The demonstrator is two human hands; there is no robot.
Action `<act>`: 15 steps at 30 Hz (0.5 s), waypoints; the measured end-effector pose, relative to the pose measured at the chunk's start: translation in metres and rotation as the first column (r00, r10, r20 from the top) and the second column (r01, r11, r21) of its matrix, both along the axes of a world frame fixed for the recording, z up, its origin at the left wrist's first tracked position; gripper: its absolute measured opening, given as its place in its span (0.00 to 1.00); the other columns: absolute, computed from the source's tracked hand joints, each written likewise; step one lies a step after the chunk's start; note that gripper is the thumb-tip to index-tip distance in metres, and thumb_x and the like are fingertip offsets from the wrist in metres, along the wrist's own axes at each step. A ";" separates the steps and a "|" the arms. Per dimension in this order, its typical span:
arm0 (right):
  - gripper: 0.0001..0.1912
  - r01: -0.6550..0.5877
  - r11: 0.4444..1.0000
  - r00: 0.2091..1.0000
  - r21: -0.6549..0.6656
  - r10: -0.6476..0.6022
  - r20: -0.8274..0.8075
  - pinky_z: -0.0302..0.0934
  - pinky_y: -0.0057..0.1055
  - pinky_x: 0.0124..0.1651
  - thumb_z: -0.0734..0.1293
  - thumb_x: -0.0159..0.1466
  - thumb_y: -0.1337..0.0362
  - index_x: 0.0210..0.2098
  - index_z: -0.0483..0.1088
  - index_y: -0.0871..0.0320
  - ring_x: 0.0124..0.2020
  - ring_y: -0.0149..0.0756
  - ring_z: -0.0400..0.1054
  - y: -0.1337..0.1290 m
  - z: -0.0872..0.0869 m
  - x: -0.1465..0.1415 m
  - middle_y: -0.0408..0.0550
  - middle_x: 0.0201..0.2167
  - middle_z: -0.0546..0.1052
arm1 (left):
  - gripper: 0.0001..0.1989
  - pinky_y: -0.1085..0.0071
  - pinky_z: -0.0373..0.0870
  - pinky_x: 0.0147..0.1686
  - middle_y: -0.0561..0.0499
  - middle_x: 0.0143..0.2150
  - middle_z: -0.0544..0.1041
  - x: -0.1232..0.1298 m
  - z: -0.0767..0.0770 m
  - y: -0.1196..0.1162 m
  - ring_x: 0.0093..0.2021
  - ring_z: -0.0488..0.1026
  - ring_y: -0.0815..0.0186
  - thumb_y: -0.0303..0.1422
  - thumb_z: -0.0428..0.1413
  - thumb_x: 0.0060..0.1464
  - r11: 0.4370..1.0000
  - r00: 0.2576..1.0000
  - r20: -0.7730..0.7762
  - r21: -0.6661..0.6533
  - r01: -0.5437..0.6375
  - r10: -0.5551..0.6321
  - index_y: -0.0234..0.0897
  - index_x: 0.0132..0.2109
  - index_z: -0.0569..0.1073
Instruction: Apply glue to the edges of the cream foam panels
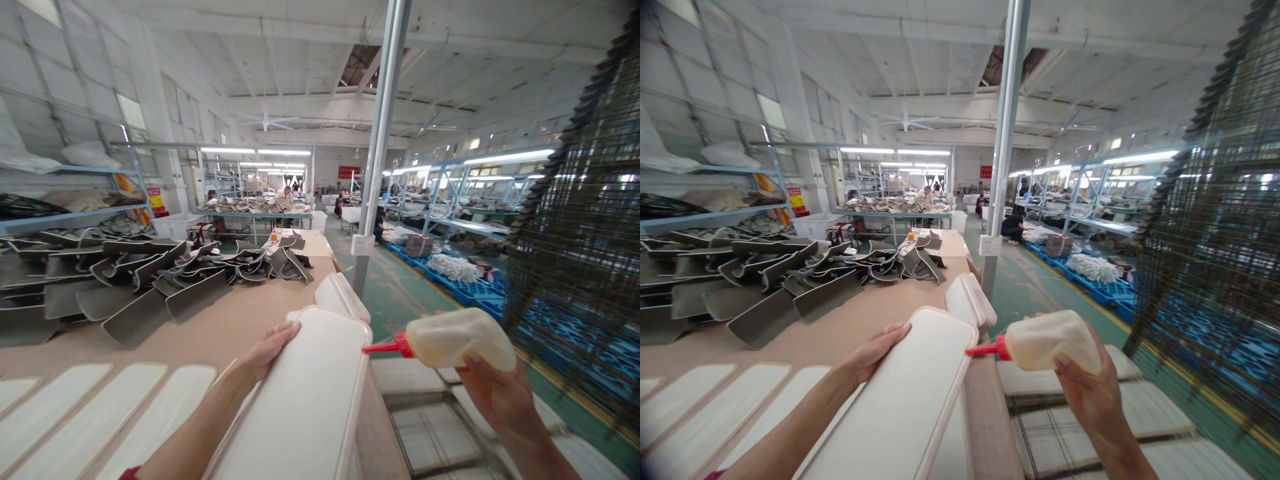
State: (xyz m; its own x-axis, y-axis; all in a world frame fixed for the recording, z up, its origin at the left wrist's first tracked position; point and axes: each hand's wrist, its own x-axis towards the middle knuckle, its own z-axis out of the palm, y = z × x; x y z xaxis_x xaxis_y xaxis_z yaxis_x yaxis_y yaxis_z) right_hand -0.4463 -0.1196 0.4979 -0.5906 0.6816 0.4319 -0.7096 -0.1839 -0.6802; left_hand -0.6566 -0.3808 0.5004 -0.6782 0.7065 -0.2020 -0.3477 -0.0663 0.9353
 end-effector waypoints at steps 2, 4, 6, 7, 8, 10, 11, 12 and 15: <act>0.31 -0.020 1.000 1.000 0.005 0.020 -0.002 0.71 0.35 0.43 0.75 0.49 0.70 0.51 0.67 0.50 0.50 0.45 0.68 0.000 -0.002 0.000 0.50 0.50 0.73 | 0.21 0.75 0.71 0.25 0.53 0.26 0.77 0.001 0.000 -0.001 0.24 0.73 0.69 0.42 0.68 0.37 1.000 1.000 0.007 0.015 -0.009 0.009 0.34 0.34 0.72; 0.31 -0.049 0.998 0.999 0.027 0.049 0.005 0.71 0.38 0.44 0.74 0.50 0.70 0.52 0.67 0.50 0.50 0.46 0.68 0.000 -0.005 0.000 0.51 0.51 0.73 | 0.20 0.75 0.72 0.25 0.54 0.27 0.77 0.000 -0.001 -0.002 0.24 0.74 0.69 0.41 0.68 0.37 0.999 0.999 0.017 0.029 -0.028 0.027 0.34 0.34 0.72; 0.30 -0.066 0.997 0.998 0.048 0.066 0.010 0.71 0.39 0.44 0.74 0.51 0.69 0.53 0.66 0.49 0.50 0.47 0.68 0.000 -0.009 0.000 0.51 0.51 0.72 | 0.20 0.76 0.71 0.25 0.54 0.27 0.77 -0.001 -0.002 -0.003 0.25 0.73 0.70 0.41 0.68 0.37 0.998 0.999 0.021 0.034 -0.051 0.050 0.35 0.34 0.71; 0.30 -0.068 0.996 0.998 0.053 0.067 0.013 0.71 0.40 0.44 0.73 0.52 0.69 0.53 0.66 0.49 0.50 0.47 0.68 0.000 -0.011 0.000 0.51 0.51 0.72 | 0.20 0.76 0.71 0.25 0.55 0.27 0.77 -0.002 -0.003 -0.003 0.25 0.73 0.70 0.41 0.68 0.37 0.998 0.998 0.022 0.033 -0.057 0.057 0.35 0.34 0.71; 0.30 -0.066 0.996 0.998 0.053 0.065 0.017 0.71 0.40 0.44 0.73 0.52 0.69 0.53 0.66 0.49 0.50 0.47 0.68 0.000 -0.012 0.001 0.51 0.51 0.72 | 0.20 0.76 0.71 0.25 0.55 0.27 0.77 -0.003 -0.004 -0.003 0.25 0.73 0.70 0.41 0.68 0.37 0.998 0.998 0.021 0.031 -0.061 0.060 0.35 0.35 0.71; 0.30 -0.065 0.997 0.998 0.040 0.064 0.028 0.71 0.40 0.44 0.74 0.52 0.69 0.53 0.66 0.50 0.49 0.47 0.69 -0.003 -0.012 0.000 0.52 0.50 0.73 | 0.21 0.76 0.71 0.25 0.55 0.27 0.77 -0.005 -0.006 -0.004 0.25 0.73 0.70 0.42 0.68 0.37 0.998 0.998 0.014 0.030 -0.056 0.055 0.35 0.35 0.71; 0.30 -0.066 0.997 0.997 0.028 0.065 0.033 0.71 0.39 0.44 0.74 0.51 0.69 0.52 0.67 0.50 0.49 0.47 0.69 -0.005 -0.010 0.000 0.52 0.50 0.73 | 0.21 0.76 0.71 0.25 0.55 0.27 0.77 -0.006 -0.006 -0.004 0.25 0.73 0.70 0.42 0.68 0.37 0.999 0.999 0.006 0.029 -0.046 0.045 0.35 0.35 0.71; 0.30 -0.065 0.998 0.997 0.014 0.064 0.034 0.71 0.39 0.43 0.74 0.51 0.69 0.52 0.67 0.50 0.49 0.47 0.69 -0.007 -0.007 -0.001 0.52 0.49 0.74 | 0.22 0.76 0.71 0.25 0.54 0.28 0.77 -0.006 -0.006 -0.004 0.25 0.73 0.70 0.43 0.68 0.37 0.999 1.000 -0.005 0.026 -0.030 0.031 0.35 0.35 0.71; 0.31 -0.019 0.999 1.000 -0.029 0.019 0.010 0.71 0.38 0.43 0.75 0.50 0.68 0.52 0.67 0.49 0.48 0.46 0.69 -0.013 0.002 -0.002 0.50 0.48 0.74 | 0.22 0.76 0.71 0.25 0.52 0.28 0.78 -0.005 -0.004 -0.004 0.26 0.73 0.69 0.44 0.67 0.38 1.000 1.000 -0.021 0.014 0.005 -0.005 0.34 0.36 0.72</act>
State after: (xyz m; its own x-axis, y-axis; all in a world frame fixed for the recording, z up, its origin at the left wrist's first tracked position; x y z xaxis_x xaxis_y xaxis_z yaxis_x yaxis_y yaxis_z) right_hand -0.4487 -0.1323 0.4995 -0.6078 0.6825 0.4059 -0.6990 -0.2172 -0.6813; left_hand -0.6621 -0.3852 0.4969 -0.6784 0.7127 -0.1782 -0.3287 -0.0775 0.9413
